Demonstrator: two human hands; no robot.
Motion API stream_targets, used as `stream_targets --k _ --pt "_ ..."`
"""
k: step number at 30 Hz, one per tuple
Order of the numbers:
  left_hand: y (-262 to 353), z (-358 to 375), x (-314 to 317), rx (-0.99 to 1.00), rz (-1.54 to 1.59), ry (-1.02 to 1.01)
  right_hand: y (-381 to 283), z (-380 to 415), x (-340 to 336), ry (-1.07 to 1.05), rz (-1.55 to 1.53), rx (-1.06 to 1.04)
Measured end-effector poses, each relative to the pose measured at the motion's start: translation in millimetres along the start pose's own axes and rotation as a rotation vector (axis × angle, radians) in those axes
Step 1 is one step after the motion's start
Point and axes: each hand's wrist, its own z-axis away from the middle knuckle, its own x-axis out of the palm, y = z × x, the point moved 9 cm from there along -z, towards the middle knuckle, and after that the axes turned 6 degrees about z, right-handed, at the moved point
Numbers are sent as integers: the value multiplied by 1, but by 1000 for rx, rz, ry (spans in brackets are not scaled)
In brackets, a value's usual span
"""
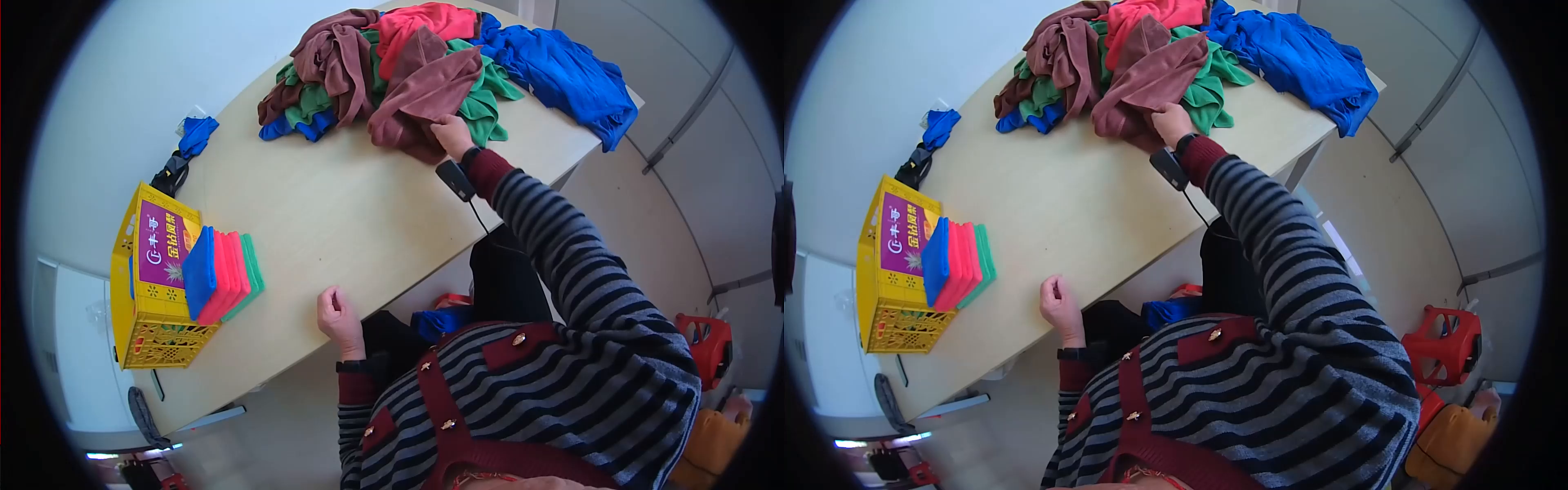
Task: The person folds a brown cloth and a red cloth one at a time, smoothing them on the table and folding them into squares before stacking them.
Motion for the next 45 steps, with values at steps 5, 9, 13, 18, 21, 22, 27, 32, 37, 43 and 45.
stream_targets --k 5,9,13,18,21,22,27,32,37,43,45 --pt "5 -9 2 1 -2 -49 -60 114 46 -439 -640 -25" --pt "7 -1 23 -151 336 -211 -92 224 78 -589 -540 -173" --pt "65 -4 37 -167 469 -286 -132 293 72 -662 -385 -356" --pt "32 -1 33 -353 619 -298 -153 303 53 -722 -329 -506" --pt "36 1 9 -315 641 -266 -151 278 5 -487 -334 -537" --pt "37 2 1 -296 652 -247 -146 266 -12 -366 -276 -576" --pt "22 -5 -29 -315 727 -187 -120 254 -45 -214 235 -812" --pt "17 -13 -54 -257 758 -113 -105 254 -34 -229 380 -841" --pt "-25 -23 -81 -339 849 32 -95 253 -28 -228 400 -822" --pt "-68 -27 -104 -402 615 155 -107 269 -21 -287 329 -766" --pt "-30 -29 -113 -10 -13 286 -114 271 -22 -280 210 -761"
